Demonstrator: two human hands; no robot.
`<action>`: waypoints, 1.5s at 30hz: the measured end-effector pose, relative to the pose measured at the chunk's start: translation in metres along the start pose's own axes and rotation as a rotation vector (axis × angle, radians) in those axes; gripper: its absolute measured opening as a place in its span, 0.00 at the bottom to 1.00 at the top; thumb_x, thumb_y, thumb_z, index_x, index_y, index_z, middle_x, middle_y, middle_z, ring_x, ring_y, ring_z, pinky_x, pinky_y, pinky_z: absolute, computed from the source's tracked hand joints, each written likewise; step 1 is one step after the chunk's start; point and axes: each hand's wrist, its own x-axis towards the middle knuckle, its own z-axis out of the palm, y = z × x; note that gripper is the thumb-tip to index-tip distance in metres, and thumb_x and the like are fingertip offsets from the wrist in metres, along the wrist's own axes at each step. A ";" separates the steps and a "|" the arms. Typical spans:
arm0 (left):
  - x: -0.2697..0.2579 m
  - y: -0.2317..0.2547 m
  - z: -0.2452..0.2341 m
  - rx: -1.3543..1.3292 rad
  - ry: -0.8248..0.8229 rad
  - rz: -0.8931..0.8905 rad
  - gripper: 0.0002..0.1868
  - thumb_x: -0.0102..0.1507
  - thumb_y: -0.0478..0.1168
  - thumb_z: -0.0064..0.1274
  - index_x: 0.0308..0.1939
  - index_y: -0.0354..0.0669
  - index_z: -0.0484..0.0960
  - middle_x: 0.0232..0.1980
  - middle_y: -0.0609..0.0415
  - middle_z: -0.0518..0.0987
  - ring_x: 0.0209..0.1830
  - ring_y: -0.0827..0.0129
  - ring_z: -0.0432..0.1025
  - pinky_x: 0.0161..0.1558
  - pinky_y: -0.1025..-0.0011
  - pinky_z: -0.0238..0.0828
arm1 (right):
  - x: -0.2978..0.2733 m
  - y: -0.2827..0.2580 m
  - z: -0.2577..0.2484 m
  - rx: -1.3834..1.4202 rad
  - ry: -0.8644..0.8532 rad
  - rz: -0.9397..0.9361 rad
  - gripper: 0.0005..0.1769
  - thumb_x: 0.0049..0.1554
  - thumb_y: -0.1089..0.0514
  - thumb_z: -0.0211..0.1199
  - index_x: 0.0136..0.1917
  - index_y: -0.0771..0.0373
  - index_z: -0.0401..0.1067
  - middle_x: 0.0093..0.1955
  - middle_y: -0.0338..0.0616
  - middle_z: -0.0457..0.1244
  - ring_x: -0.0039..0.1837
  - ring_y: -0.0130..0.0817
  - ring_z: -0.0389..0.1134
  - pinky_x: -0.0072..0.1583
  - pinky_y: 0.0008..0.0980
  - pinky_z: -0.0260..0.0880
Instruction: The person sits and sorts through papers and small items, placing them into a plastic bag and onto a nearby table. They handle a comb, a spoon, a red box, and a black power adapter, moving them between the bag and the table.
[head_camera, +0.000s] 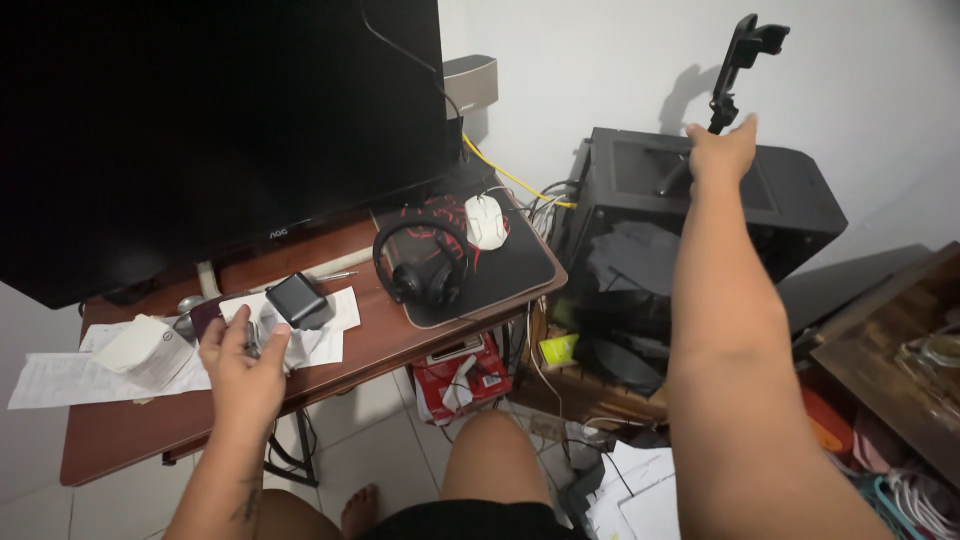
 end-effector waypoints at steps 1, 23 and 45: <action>0.000 0.003 0.000 0.047 0.027 0.045 0.35 0.65 0.47 0.59 0.72 0.32 0.70 0.79 0.36 0.52 0.75 0.50 0.57 0.69 0.64 0.59 | 0.002 -0.007 0.001 -0.082 -0.107 0.100 0.36 0.47 0.63 0.77 0.64 0.67 0.63 0.57 0.48 0.63 0.58 0.42 0.67 0.56 0.40 0.69; -0.128 0.136 0.054 -0.426 -0.250 0.460 0.35 0.68 0.52 0.56 0.73 0.41 0.61 0.72 0.43 0.59 0.71 0.57 0.68 0.67 0.61 0.73 | -0.358 -0.252 -0.119 0.701 -0.793 0.225 0.05 0.66 0.62 0.62 0.53 0.65 0.68 0.53 0.51 0.71 0.55 0.33 0.74 0.61 0.31 0.73; -0.116 0.071 -0.076 -0.063 -0.087 0.551 0.08 0.70 0.44 0.55 0.48 0.45 0.80 0.49 0.49 0.79 0.56 0.55 0.69 0.61 0.62 0.65 | -0.381 -0.260 -0.120 0.208 -1.362 -0.441 0.31 0.54 0.33 0.65 0.63 0.50 0.71 0.66 0.45 0.65 0.66 0.44 0.65 0.62 0.52 0.61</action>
